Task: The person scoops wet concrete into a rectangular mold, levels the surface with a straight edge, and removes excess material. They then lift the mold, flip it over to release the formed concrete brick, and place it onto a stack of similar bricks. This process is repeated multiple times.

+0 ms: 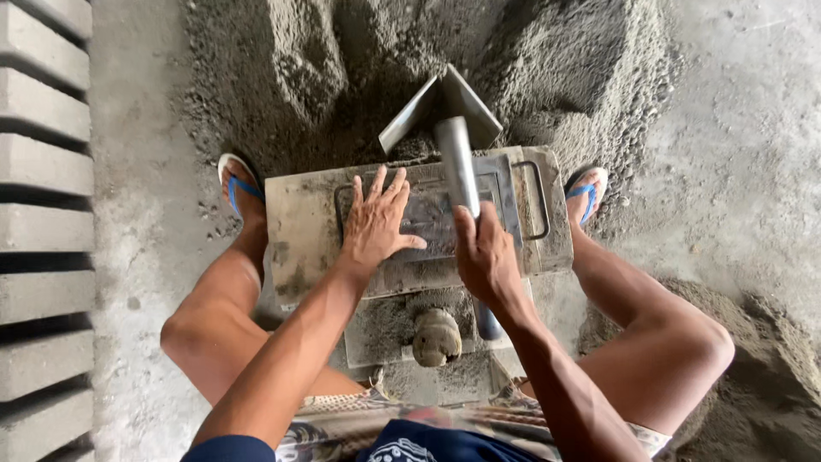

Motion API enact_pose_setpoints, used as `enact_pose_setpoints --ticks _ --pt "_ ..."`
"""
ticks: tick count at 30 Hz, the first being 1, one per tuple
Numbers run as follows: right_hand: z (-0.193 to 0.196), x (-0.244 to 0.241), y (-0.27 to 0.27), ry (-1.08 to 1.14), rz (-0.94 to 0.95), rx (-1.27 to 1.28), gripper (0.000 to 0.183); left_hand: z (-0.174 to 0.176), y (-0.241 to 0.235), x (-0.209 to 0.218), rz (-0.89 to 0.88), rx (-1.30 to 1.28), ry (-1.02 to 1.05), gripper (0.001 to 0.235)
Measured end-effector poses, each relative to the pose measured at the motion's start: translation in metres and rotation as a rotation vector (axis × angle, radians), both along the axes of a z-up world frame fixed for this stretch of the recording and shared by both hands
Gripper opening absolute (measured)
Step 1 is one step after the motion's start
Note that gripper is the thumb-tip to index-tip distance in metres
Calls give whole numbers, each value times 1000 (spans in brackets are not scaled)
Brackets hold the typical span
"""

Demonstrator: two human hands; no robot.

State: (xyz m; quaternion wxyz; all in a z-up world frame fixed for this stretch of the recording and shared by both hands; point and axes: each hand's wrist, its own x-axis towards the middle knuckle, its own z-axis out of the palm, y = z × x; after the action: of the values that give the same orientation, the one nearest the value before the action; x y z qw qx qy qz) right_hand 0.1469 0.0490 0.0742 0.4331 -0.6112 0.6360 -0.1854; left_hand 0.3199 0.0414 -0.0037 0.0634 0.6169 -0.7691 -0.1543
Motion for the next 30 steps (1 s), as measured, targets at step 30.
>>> enact_pose_setpoints --ticks 30 --pt "-12 3 -17 -105 -5 396 45 -31 -2 2 17 -8 -38 104"
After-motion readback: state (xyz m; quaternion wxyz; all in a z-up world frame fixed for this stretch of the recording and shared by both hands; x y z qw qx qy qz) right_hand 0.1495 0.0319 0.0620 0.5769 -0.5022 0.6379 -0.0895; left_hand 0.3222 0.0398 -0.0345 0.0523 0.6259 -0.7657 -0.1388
